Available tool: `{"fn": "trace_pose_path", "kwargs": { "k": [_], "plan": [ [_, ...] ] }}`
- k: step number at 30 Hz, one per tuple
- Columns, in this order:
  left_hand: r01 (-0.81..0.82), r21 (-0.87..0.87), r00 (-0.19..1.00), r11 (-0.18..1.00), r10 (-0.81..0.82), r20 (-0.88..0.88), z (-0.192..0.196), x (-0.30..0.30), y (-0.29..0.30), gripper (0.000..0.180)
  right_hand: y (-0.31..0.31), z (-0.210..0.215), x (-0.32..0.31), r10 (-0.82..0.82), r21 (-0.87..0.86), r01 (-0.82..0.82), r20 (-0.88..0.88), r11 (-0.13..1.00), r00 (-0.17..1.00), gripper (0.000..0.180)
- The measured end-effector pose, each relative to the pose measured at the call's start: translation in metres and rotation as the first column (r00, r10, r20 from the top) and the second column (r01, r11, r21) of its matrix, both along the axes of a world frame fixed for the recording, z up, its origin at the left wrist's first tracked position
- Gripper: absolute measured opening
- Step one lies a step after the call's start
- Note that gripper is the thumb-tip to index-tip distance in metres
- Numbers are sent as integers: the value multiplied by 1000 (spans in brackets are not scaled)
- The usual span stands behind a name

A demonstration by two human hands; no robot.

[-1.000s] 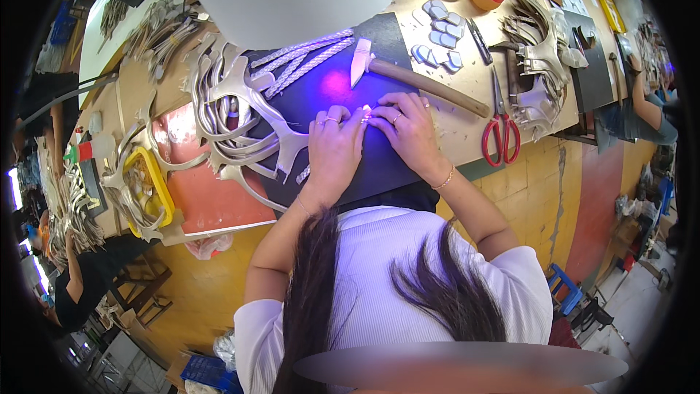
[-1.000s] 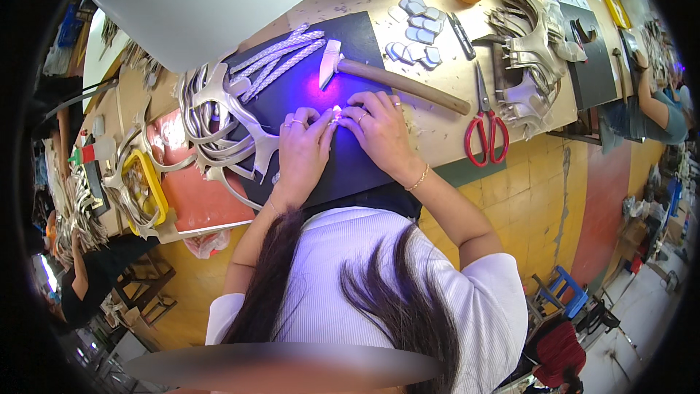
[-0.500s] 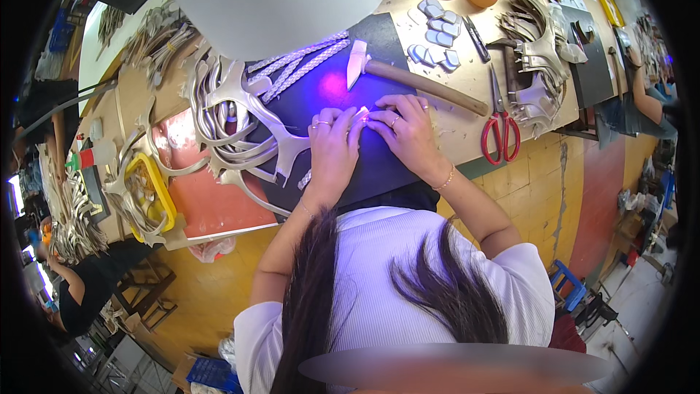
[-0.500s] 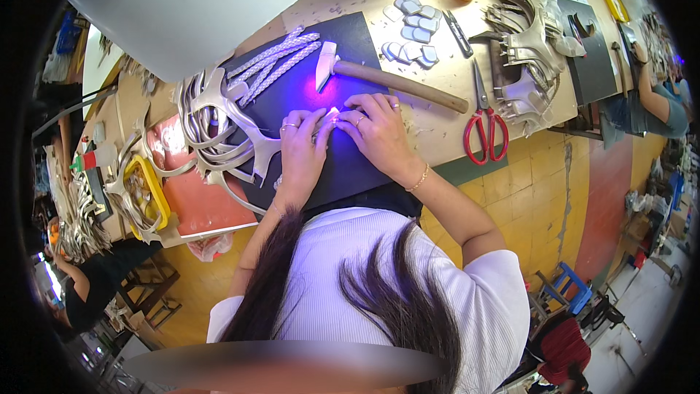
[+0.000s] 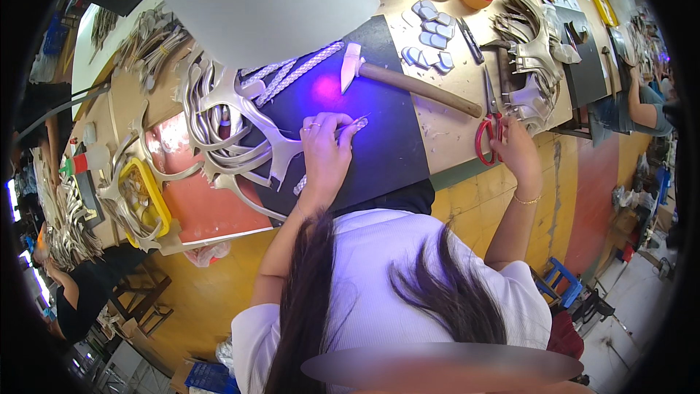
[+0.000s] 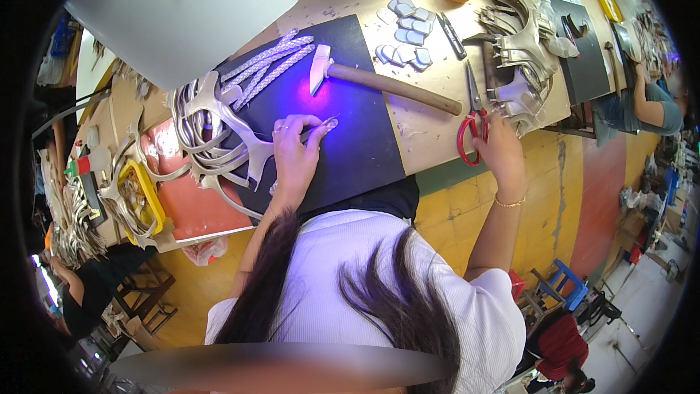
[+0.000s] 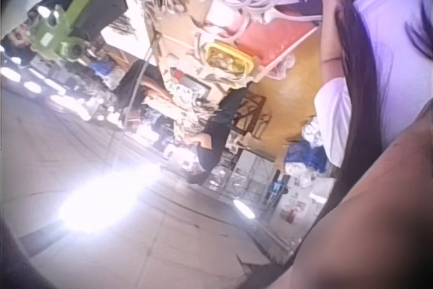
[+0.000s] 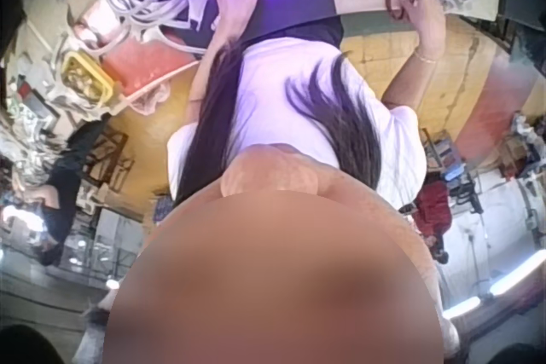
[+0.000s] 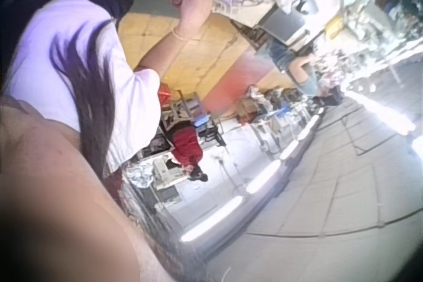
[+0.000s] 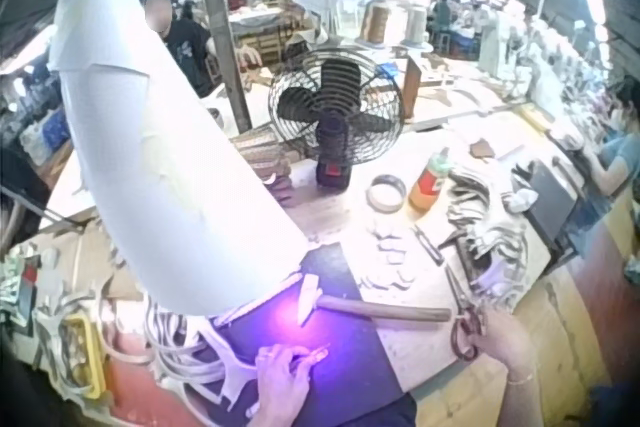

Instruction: The person applies glue to small white pieces and attaches them to a braided cord on a metal frame. They repeatedly pick up pieces, apply adhesive, and press them onto the cord, occasionally using a hammer to secure the attachments.

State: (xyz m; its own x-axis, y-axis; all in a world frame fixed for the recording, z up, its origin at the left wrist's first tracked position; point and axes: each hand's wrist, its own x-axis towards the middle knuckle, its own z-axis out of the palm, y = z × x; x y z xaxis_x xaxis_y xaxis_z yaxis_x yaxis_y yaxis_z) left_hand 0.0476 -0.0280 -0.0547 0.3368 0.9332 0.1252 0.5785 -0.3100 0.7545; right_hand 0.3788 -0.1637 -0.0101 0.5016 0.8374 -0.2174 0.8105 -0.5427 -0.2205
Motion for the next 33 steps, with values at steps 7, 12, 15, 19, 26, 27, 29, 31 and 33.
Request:
{"fn": "trace_pose_path", "kwargs": {
  "k": [7,12,15,19,26,27,29,31,33],
  "plan": [
    [9,15,999,1000,-10,43,-2,-2,-3,10,-17,-32,6,-108,109,111,-30,988,994,54],
    [8,-31,990,999,-3,141,-3,-5,-4,7,-18,-28,9,-144,162,151,-52,975,988,52],
    [-5,26,989,1000,1,147,-6,-7,-5,11,-23,-18,2,-237,207,261,-132,943,962,45],
    [32,-311,935,950,82,346,-5,-8,-3,34,-26,8,-9,-201,421,397,-436,816,877,39],
    [324,-514,811,794,48,584,20,-29,11,65,-10,28,-58,234,387,277,-858,879,457,71],
    [360,-499,795,788,21,607,25,-32,12,70,-6,25,-67,242,312,150,-901,938,361,76],
    [403,-508,779,761,7,627,38,-41,12,80,3,21,-76,230,214,-86,-932,973,281,82],
    [444,-542,756,714,25,654,49,-47,14,87,12,21,-80,192,119,-281,-949,952,251,91],
    [469,-556,749,686,26,663,57,-51,17,91,20,24,-81,151,24,-416,-950,909,275,101]
  ]
}}
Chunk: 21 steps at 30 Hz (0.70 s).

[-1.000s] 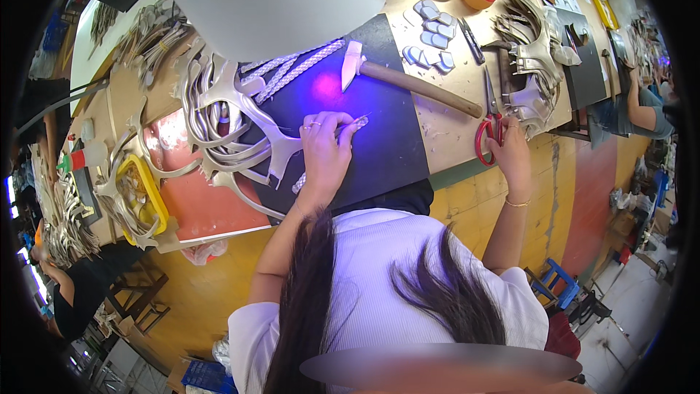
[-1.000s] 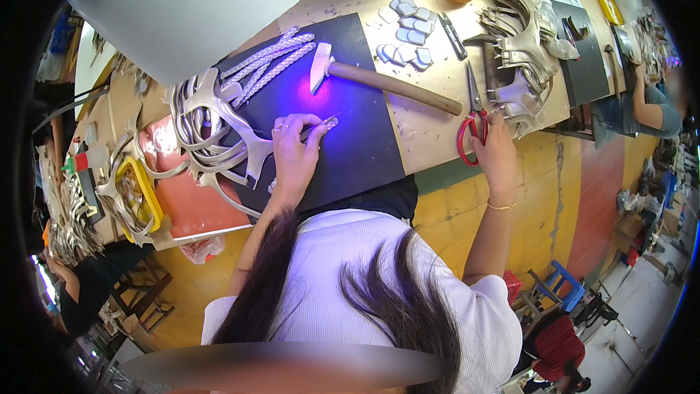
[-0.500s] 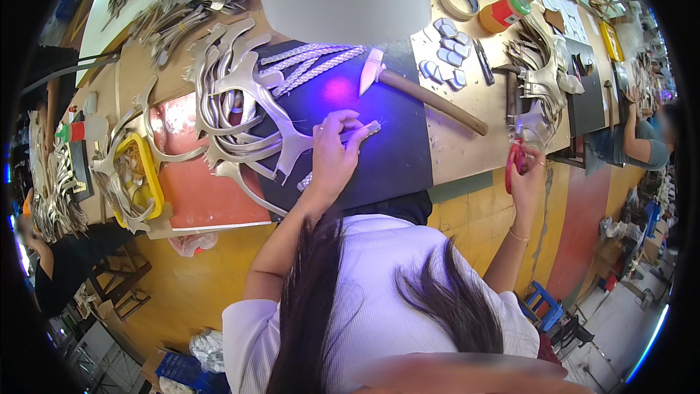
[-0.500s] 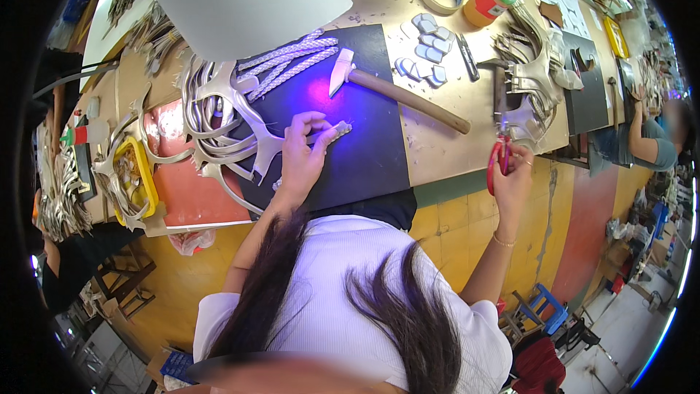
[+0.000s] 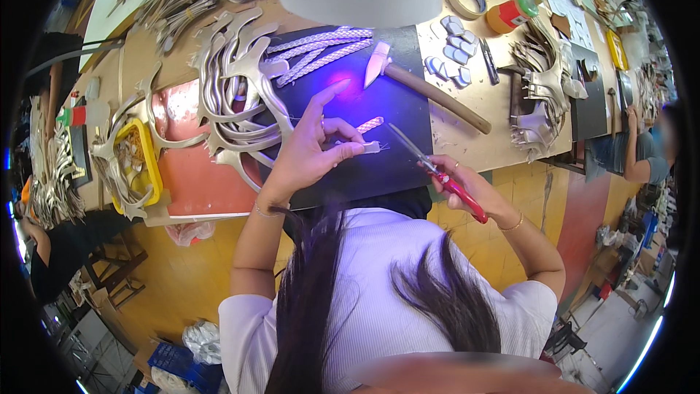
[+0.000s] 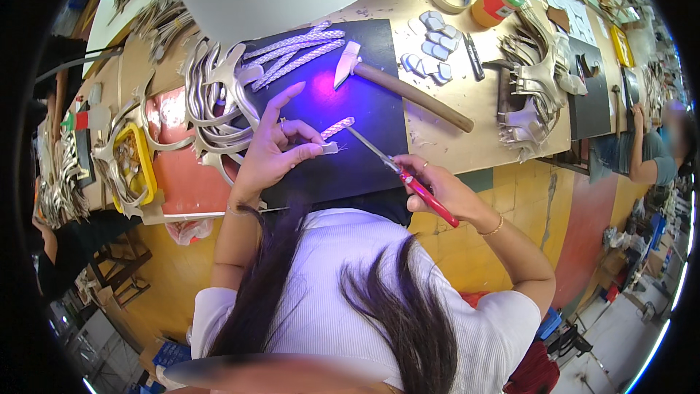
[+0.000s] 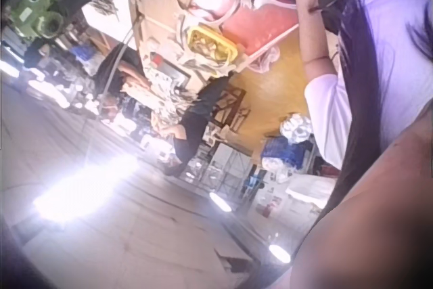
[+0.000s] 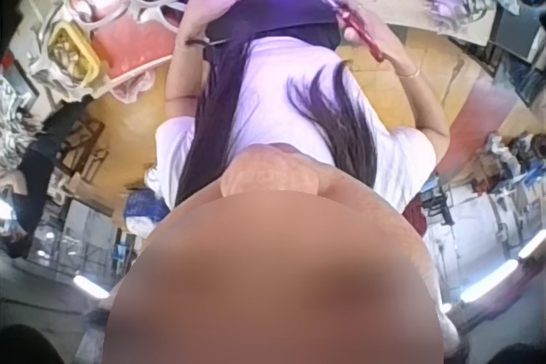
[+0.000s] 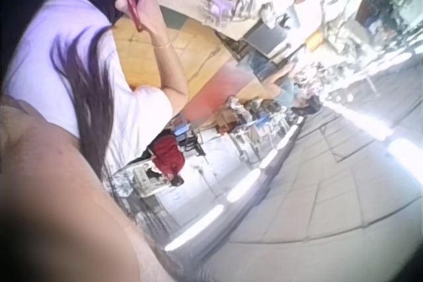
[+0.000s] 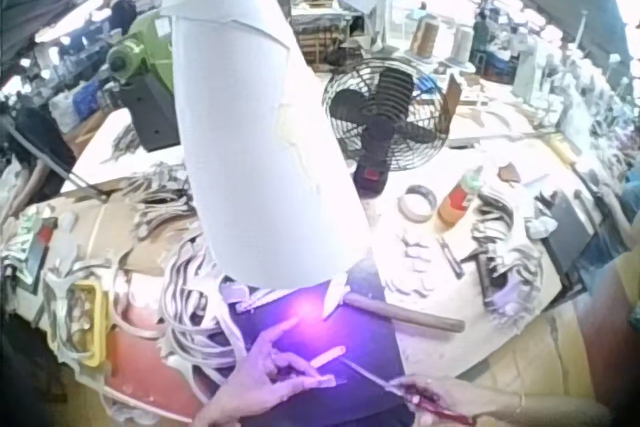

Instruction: The person applies glue to small white pieces and attaches them to a braided cord on a metal frame. They repeatedly pick up pieces, apply adhesive, and press them onto the cord, occasionally using a hammer to secure the attachments.

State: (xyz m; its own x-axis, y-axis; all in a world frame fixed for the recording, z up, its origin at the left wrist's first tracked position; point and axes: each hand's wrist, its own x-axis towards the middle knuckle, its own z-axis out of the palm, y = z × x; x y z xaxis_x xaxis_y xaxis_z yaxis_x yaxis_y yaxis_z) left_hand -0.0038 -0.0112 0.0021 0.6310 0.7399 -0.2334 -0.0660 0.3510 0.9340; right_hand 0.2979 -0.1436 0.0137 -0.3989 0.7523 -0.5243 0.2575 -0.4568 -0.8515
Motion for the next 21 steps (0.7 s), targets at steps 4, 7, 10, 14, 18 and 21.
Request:
{"fn": "trace_pose_path", "kwargs": {
  "k": [4,7,10,14,18,21],
  "plan": [
    [42,-31,999,999,-42,-14,9,-4,4,93,17,8,-8,113,-22,-116,-105,993,988,102],
    [68,-38,998,997,-68,-9,12,-6,8,94,24,14,-13,138,-19,-141,-109,990,984,101],
    [85,-31,995,996,-86,-54,14,-8,10,94,26,17,-14,122,-48,-127,-95,991,988,99],
    [72,-36,995,997,-75,-69,14,-6,12,94,23,18,-13,95,-21,-96,-77,995,993,95],
    [75,-38,991,996,-78,-106,14,-5,13,92,21,18,-13,76,-26,-78,-58,997,995,91],
    [68,-30,991,997,-71,-116,14,-4,13,91,21,18,-12,60,-43,-62,-54,997,997,90]
  ]
}}
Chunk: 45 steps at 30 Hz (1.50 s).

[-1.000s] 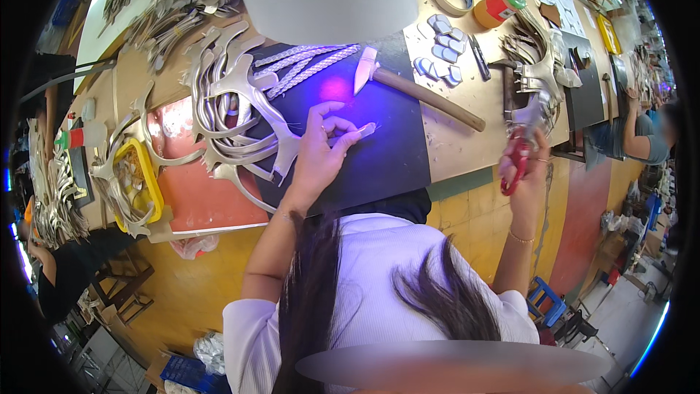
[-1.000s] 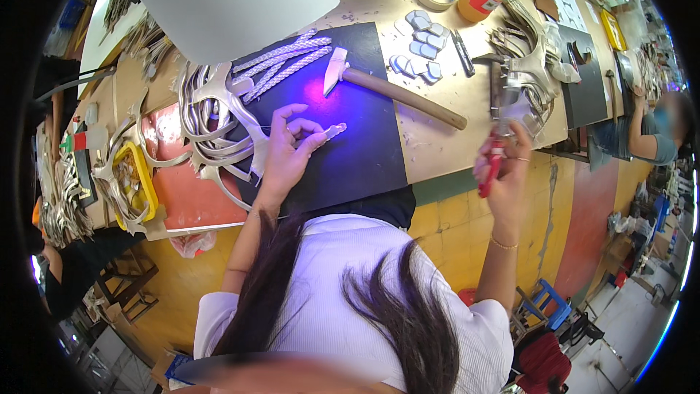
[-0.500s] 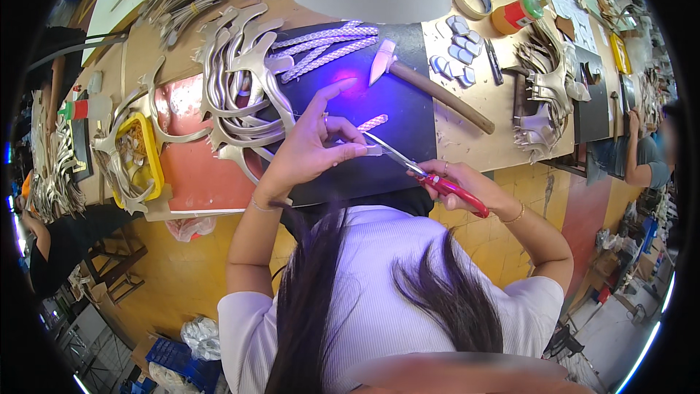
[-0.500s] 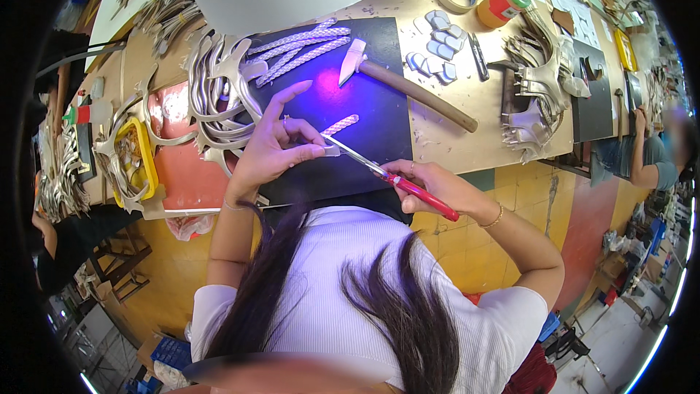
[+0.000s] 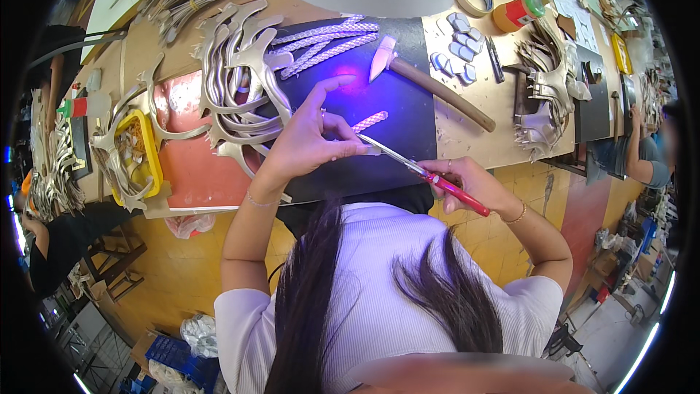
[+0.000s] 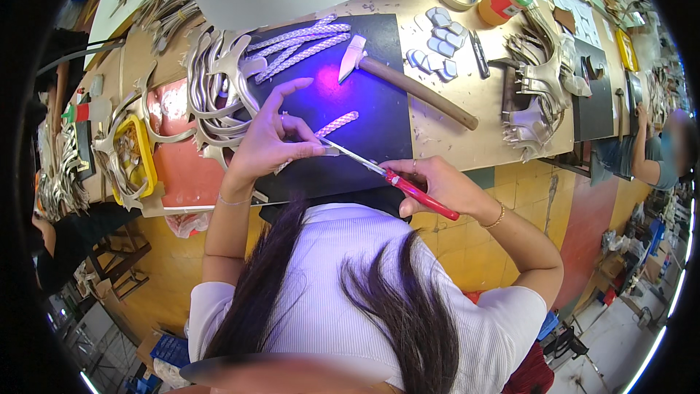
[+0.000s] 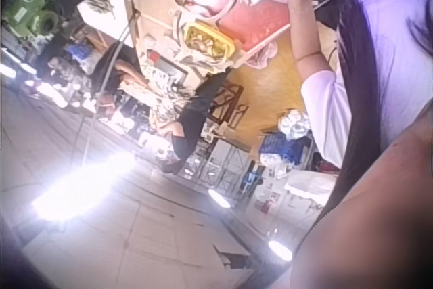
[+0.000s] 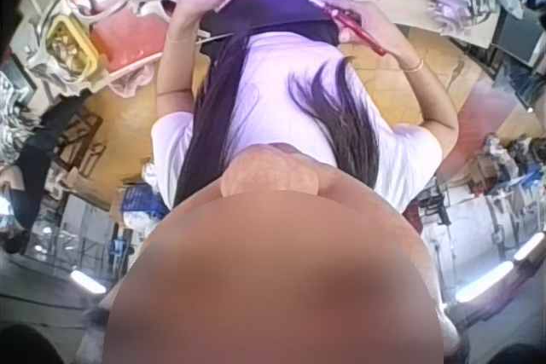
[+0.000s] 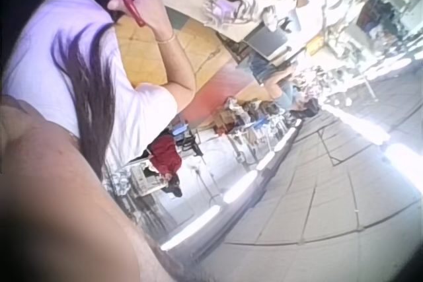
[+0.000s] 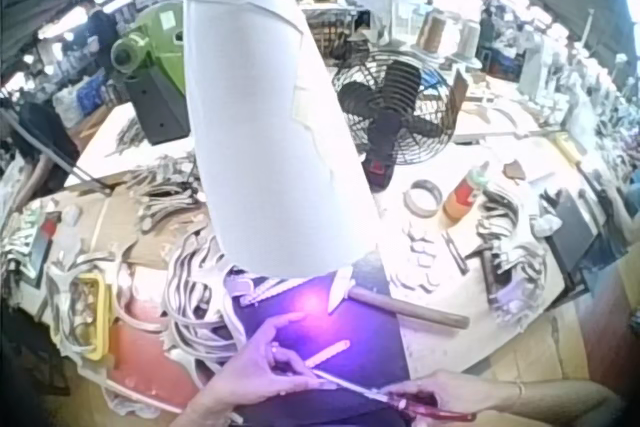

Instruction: The person applies glue to small white pieces and attaches them to a braided cord on a metal frame. They repeatedly pick up pieces, apply adhesive, and press them onto the cord, occasionally using a hammer to secure the attachments.

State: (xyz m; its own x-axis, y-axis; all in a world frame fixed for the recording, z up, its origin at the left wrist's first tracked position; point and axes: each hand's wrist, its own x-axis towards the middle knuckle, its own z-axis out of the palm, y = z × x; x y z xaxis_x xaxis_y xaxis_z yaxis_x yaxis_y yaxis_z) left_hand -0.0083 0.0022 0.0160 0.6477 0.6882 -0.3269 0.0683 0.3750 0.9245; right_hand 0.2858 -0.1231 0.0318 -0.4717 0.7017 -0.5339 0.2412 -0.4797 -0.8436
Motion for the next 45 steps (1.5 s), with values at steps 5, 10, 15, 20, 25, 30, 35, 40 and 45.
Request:
{"fn": "trace_pose_path", "kwargs": {
  "k": [5,10,15,20,25,30,35,40,45],
  "plan": [
    [10,-13,1000,1000,-10,-27,0,1,0,93,0,1,3,14,5,-14,49,1000,999,90],
    [20,-25,1000,999,-20,-4,-1,2,0,93,-2,1,2,-27,32,24,82,999,996,89],
    [23,-19,1000,1000,-24,-19,-2,3,-1,101,-5,0,1,-42,57,35,130,998,991,87],
    [-41,-23,999,999,41,6,-5,2,0,109,-10,0,12,-117,52,109,191,993,975,88],
    [-17,102,995,995,27,-98,-18,8,-1,67,-19,-10,37,-394,558,192,268,808,879,71],
    [74,595,930,800,159,-330,-43,26,-8,13,-23,-33,75,-769,737,245,547,629,330,53],
    [42,799,910,600,308,-279,-66,38,-12,13,-39,-56,93,-644,572,351,754,741,130,55],
    [124,872,883,474,349,-315,-73,40,-16,12,-41,-78,86,-650,646,72,759,760,44,58],
    [270,908,843,321,376,-383,-68,40,-27,20,-34,-69,79,-624,624,23,780,781,38,53]
  ]
}}
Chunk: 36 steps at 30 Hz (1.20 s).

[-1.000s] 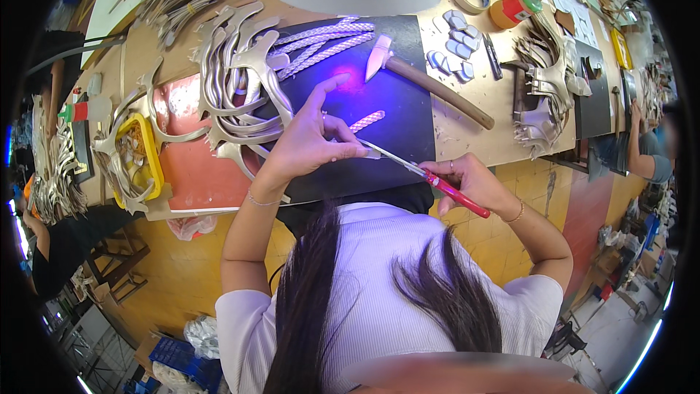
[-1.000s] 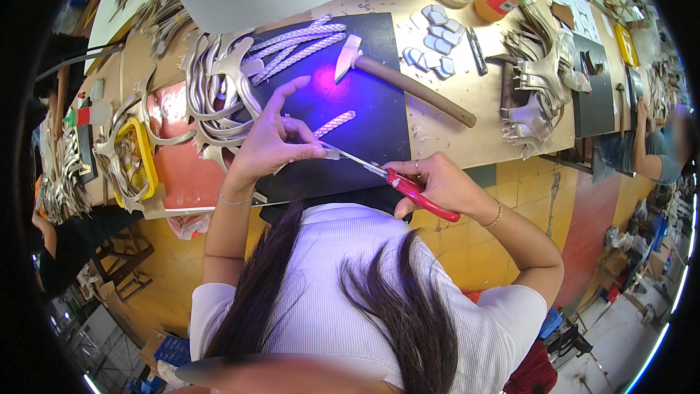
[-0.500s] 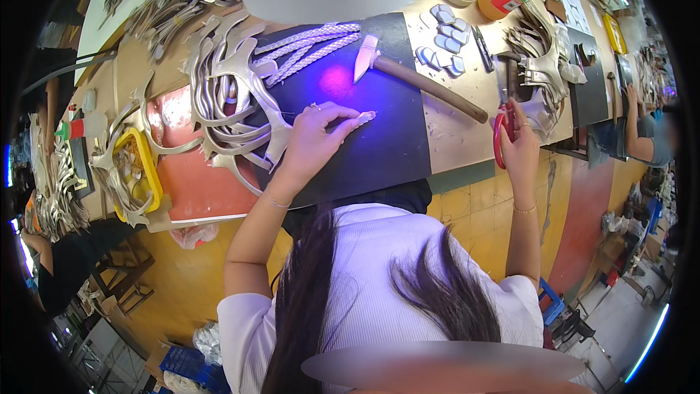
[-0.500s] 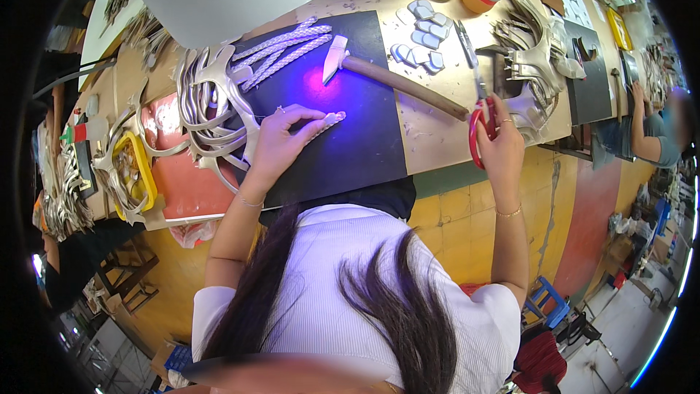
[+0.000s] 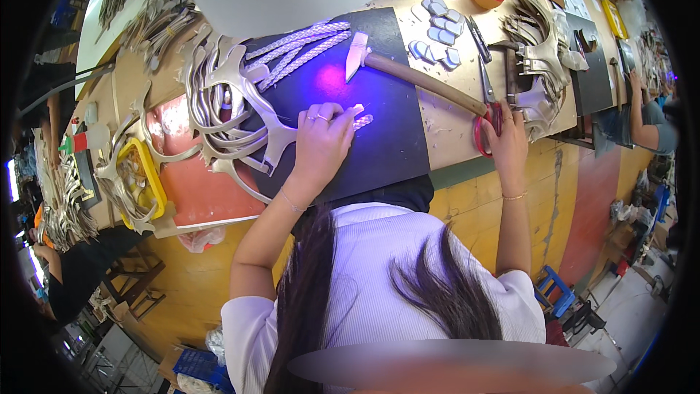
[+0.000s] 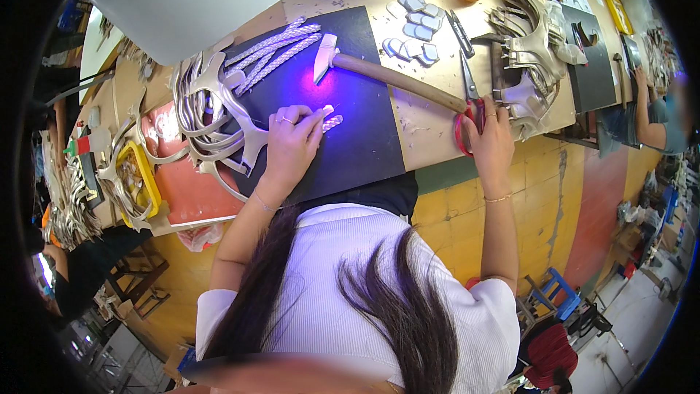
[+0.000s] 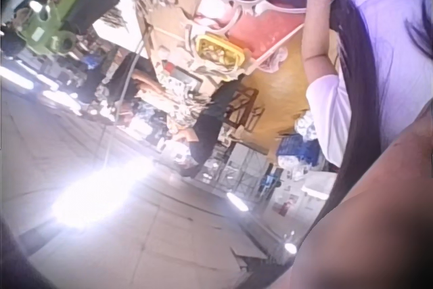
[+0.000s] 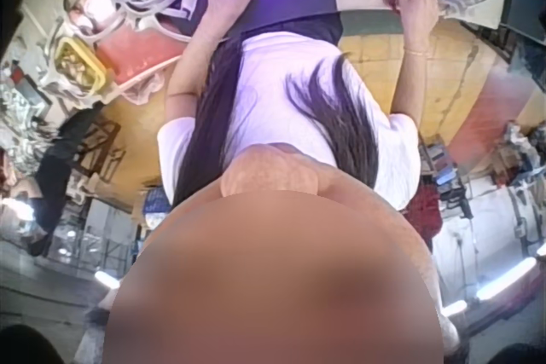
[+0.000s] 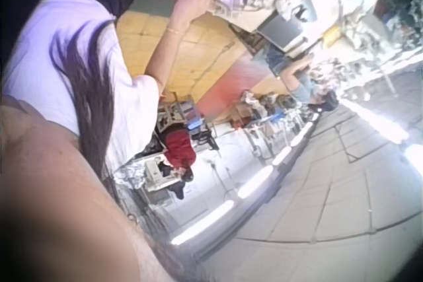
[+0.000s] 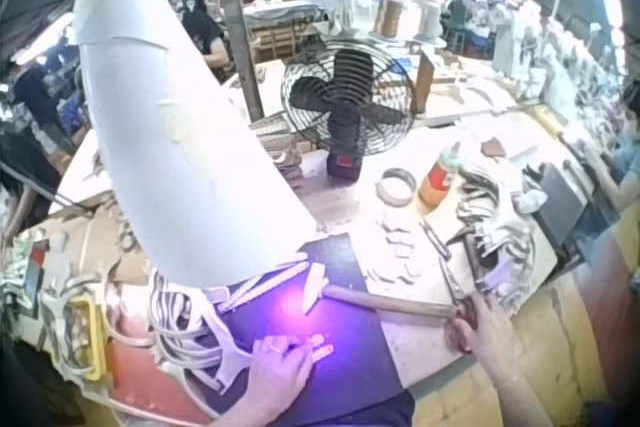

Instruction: The person applies glue to small white pieces and attaches them to a braided cord on a metal frame. They repeatedly pick up pieces, apply adhesive, and press them onto the cord, occasionally using a hammer to secure the attachments.

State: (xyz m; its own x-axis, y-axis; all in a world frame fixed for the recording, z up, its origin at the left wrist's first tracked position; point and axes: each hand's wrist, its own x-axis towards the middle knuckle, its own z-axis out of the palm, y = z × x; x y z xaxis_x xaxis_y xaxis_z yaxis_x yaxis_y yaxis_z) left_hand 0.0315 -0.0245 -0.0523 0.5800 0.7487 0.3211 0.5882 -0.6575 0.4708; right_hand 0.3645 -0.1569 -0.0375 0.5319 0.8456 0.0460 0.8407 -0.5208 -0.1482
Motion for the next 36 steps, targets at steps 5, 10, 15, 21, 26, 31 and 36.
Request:
{"fn": "trace_pose_path", "kwargs": {
  "k": [5,10,15,21,26,31,36],
  "plan": [
    [-26,8,999,1000,27,-27,1,2,-8,28,20,28,-30,119,345,-73,-112,936,987,42],
    [-69,-22,997,997,69,-23,3,4,-12,29,41,6,-117,648,430,-525,-216,735,730,36],
    [-100,-58,995,993,100,-7,5,5,-14,27,48,-10,-145,664,372,-580,-150,725,733,42],
    [-92,45,994,995,94,-47,1,0,-12,26,54,-12,-151,673,341,-607,-119,718,730,43],
    [-74,125,994,989,84,-74,-2,0,-9,26,59,-14,-153,667,402,-571,-155,716,729,41],
    [-79,97,994,992,86,-70,1,2,-9,24,60,-12,-155,645,412,-542,-166,733,746,35],
    [-72,-38,990,997,67,-121,7,-1,0,19,67,-13,-160,631,433,-522,-154,734,760,24]
  ]
}}
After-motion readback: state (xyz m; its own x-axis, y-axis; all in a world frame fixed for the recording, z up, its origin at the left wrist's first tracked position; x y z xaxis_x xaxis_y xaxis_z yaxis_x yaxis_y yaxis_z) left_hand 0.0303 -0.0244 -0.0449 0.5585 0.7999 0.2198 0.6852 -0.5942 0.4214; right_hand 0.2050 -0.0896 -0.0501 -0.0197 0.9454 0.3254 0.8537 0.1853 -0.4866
